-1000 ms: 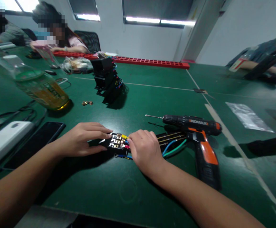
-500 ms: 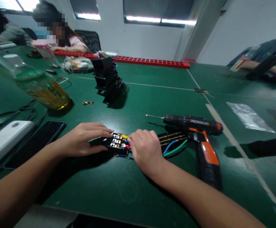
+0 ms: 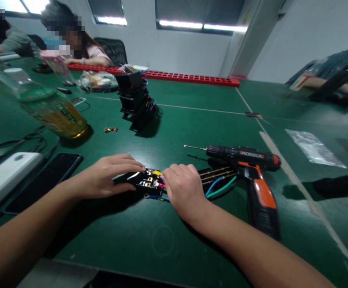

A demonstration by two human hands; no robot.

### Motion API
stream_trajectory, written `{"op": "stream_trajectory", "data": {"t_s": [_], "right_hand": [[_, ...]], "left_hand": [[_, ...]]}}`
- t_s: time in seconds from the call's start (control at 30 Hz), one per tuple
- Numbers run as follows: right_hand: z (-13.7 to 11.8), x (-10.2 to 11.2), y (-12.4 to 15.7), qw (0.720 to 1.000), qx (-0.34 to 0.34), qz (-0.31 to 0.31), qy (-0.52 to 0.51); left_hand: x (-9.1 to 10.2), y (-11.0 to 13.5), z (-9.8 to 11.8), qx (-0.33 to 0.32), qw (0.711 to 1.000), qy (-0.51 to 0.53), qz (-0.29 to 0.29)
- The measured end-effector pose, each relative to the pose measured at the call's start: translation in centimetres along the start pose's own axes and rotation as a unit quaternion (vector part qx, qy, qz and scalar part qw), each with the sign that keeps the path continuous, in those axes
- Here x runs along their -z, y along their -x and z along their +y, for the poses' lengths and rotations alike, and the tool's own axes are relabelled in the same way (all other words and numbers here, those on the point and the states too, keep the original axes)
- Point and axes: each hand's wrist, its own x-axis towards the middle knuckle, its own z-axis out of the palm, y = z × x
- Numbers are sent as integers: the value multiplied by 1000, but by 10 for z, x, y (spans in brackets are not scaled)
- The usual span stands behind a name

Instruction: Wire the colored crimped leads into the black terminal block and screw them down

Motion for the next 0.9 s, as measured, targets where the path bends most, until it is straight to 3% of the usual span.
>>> {"op": "stream_trajectory", "data": {"t_s": [0.53, 0.9], "right_hand": [[3, -2, -1, 1000, 5, -10, -2], [4, 1, -3, 999, 47, -11, 14]], "left_hand": [[0, 0, -1, 4, 1000, 4, -13], [1, -1, 0, 11, 1000, 12, -12]]}}
